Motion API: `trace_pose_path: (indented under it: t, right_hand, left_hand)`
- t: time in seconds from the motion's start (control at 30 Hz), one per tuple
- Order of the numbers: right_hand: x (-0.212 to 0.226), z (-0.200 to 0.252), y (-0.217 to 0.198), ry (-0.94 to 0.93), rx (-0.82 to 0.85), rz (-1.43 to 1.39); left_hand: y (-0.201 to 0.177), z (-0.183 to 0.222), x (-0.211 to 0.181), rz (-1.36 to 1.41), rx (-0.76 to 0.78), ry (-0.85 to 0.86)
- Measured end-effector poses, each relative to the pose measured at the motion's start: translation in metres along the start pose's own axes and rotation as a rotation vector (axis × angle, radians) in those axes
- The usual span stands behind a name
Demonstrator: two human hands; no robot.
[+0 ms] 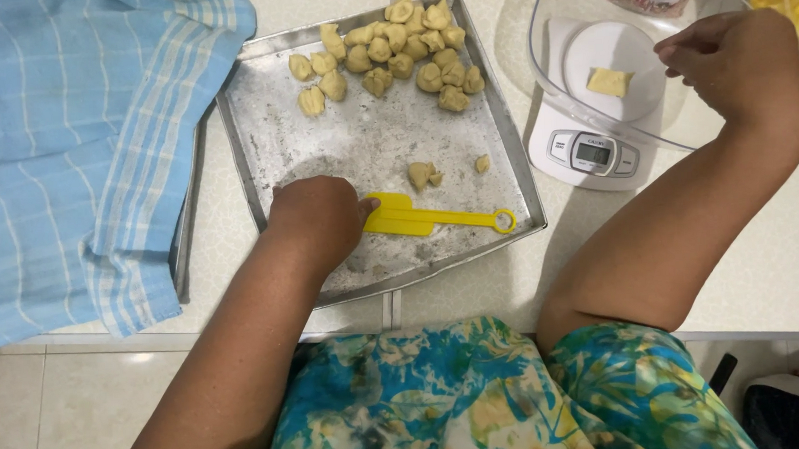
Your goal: The person is weighing small portions of dough on a digital scale and then shaping them by hand on a metal tray.
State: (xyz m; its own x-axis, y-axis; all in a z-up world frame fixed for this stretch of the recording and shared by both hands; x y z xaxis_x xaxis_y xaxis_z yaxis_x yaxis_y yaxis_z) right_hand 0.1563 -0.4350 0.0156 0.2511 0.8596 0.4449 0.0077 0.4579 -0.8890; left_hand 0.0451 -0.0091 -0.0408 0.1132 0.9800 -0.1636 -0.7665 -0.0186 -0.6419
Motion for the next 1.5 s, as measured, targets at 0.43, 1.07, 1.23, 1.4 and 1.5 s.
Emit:
trace_pose_path:
  t: [0.43, 1.07, 1.23, 1.4, 1.5]
  right_hand:
    - [0.017, -0.003, 0.023, 0.225, 0.147, 0.068]
    - [0.017, -0.012, 0.033, 0.123, 0.12, 0.089]
    - [0.048, 0.012, -0.001, -0.236, -0.1, -0.048]
    - [0.165, 0.105, -0.014, -0.896, -0.046, -0.286]
    - [0.228, 0.145, 0.001, -0.934, 0.046, -0.264]
  left_hand:
    - [0.0, 0.002, 0.001, 0.009, -0.017, 0.003]
    - [-0.002, 0.009, 0.002, 0.005, -0.038, 0.021]
    - [-0.012, 0.023, 0.01, 0.071, -0.062, -0.009]
    - [-0.055, 0.063, -0.03, 0.623, -0.487, 0.461]
    - [-0.054, 0.053, -0.049, 1.26, -0.707, 0.933]
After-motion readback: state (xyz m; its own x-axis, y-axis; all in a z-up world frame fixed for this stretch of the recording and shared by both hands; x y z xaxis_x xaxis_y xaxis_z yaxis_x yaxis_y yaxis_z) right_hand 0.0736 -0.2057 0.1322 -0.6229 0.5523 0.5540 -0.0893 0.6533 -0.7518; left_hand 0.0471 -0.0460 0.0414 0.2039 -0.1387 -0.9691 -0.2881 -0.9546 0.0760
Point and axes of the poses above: each hand's wrist, its own z-axis away from the middle knuckle, its own y-axis out of the palm, x = y × z, the point moved 7 cm from there along -z, towards the middle knuckle, and after that the axes turned 9 degrees about y, right-handed, at the moved point
